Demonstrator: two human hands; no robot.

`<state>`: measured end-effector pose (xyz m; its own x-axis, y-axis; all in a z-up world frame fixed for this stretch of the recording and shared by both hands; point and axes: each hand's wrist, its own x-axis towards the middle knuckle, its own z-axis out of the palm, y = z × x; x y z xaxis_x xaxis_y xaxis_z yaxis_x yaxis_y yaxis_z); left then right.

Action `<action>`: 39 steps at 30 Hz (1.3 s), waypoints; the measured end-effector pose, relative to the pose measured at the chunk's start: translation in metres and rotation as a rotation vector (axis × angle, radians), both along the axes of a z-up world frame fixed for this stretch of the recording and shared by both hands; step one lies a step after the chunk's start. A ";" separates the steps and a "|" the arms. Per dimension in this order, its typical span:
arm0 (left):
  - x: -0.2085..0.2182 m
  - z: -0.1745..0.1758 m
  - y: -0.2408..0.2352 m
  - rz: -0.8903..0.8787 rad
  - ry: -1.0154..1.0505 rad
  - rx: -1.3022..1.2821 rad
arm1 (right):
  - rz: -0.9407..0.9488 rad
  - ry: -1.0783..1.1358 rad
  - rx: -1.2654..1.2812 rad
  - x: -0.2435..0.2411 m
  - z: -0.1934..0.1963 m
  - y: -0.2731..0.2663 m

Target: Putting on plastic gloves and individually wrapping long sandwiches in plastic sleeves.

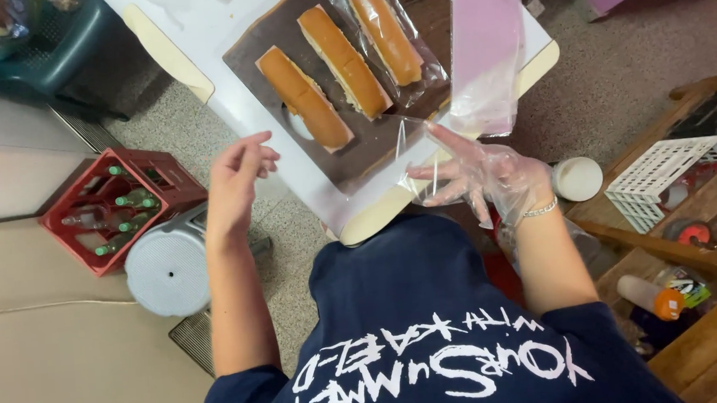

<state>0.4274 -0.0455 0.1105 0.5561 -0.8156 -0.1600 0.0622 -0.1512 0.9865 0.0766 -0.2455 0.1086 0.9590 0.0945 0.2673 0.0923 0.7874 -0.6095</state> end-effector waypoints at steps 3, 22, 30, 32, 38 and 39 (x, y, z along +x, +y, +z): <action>-0.004 -0.015 -0.001 -0.115 0.071 0.027 | 0.016 0.009 0.022 -0.007 -0.005 -0.011; -0.011 -0.012 -0.018 0.017 -0.025 0.013 | -0.105 0.006 -0.029 -0.009 -0.039 -0.039; 0.001 -0.020 -0.021 -0.020 0.030 -0.121 | -0.102 -0.066 -0.056 -0.006 -0.061 -0.047; 0.002 -0.027 -0.019 -0.038 0.078 -0.096 | -0.010 -0.018 0.109 -0.005 -0.030 -0.044; 0.012 -0.050 -0.015 0.106 0.157 -0.113 | 0.026 -0.070 0.101 0.007 -0.009 -0.041; 0.013 -0.047 -0.017 0.111 0.158 -0.114 | 0.031 -0.068 0.102 0.009 -0.008 -0.041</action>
